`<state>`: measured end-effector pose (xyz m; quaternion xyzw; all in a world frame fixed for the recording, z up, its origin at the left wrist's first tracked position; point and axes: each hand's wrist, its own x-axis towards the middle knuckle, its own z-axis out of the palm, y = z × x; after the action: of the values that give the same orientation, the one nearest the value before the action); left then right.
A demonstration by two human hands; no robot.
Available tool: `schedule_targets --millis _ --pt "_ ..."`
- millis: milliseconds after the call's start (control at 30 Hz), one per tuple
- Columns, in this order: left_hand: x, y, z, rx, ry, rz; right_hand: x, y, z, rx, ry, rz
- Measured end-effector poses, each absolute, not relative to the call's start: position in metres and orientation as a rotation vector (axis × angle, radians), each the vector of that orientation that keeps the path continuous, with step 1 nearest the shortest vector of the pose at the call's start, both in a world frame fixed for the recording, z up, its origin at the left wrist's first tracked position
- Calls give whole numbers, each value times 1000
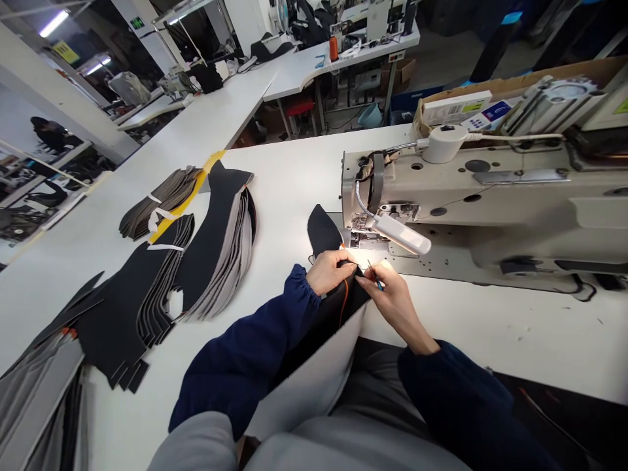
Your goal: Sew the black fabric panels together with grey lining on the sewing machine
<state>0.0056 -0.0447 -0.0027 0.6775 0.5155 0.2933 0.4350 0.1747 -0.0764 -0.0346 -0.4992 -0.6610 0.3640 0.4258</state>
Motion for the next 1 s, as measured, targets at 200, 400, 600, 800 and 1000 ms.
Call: schedule_targets --millis 200,400,600,800,1000 --pt "5 -42 4 1800 1236 616 173 -89 -29 -1226 -1585 857" --pt "1 -38 5 1804 1103 505 178 -92 -23 -1272 -1457 984" --pt "-1 -34 -8 1691 1161 548 177 -81 -33 -1309 -1021 1341" --pt "6 -39 -23 1159 1005 664 179 -75 -41 -1258 -805 1564" --pt "8 -42 -32 1070 931 746 183 -75 -43 -1205 -722 1684"
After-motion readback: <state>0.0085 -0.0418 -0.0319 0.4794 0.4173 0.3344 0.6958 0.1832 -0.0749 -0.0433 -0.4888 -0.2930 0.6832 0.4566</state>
